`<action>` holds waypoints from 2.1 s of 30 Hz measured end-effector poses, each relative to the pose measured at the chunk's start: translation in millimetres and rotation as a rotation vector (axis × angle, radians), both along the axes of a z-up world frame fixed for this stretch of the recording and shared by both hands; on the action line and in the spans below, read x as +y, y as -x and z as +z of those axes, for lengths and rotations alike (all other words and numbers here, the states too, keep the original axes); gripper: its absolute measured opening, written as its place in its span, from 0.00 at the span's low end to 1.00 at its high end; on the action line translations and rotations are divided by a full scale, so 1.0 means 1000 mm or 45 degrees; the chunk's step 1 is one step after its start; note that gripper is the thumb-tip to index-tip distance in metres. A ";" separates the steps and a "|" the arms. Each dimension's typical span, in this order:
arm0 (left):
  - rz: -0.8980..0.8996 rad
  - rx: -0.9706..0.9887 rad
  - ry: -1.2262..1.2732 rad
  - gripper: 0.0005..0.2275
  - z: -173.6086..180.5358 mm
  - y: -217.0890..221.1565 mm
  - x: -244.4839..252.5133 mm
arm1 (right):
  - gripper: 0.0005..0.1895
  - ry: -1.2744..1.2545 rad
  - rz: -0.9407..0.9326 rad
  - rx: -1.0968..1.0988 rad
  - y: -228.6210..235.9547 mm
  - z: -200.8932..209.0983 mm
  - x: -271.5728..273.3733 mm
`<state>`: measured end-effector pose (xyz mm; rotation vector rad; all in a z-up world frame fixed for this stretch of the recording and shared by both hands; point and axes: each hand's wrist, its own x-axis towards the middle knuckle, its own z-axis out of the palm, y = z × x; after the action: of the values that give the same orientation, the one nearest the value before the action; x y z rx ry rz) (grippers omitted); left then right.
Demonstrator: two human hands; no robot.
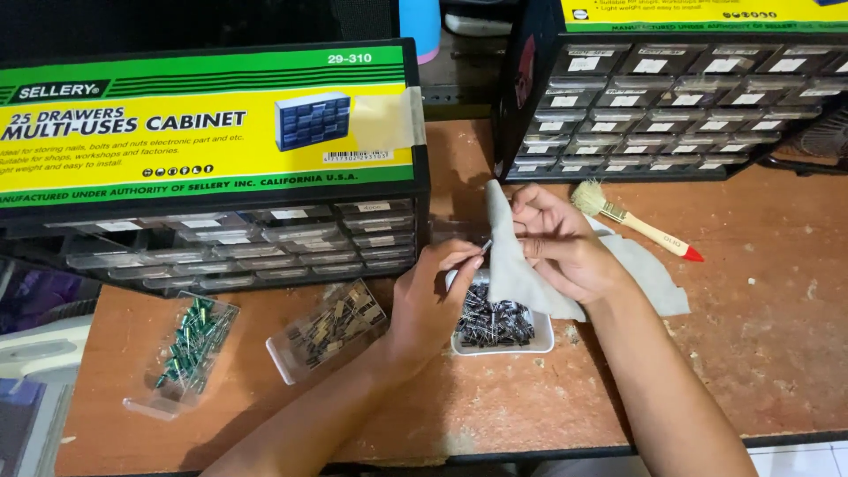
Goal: The person opens several small drawers in a multi-use cabinet to retrieve small hardware items. They pour the contents into a white plastic container and then use a white cloth to wipe the items individually.
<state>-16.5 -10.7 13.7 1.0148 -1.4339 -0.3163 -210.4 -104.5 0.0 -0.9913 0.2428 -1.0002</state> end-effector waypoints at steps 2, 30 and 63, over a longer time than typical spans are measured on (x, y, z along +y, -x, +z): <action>-0.014 0.027 -0.015 0.09 0.002 -0.001 -0.001 | 0.19 -0.016 -0.017 -0.028 -0.002 0.006 0.005; 0.018 0.010 0.032 0.07 -0.016 -0.001 -0.004 | 0.17 0.350 -0.097 0.591 -0.015 0.055 0.022; -0.096 -0.086 -0.287 0.06 -0.027 -0.004 -0.009 | 0.06 0.421 -0.345 0.904 -0.016 0.060 0.022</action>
<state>-12.6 -19.7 -13.2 1.1642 -1.5240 -0.5117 -194.0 -82.0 60.1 -1.6325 0.8361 -0.9121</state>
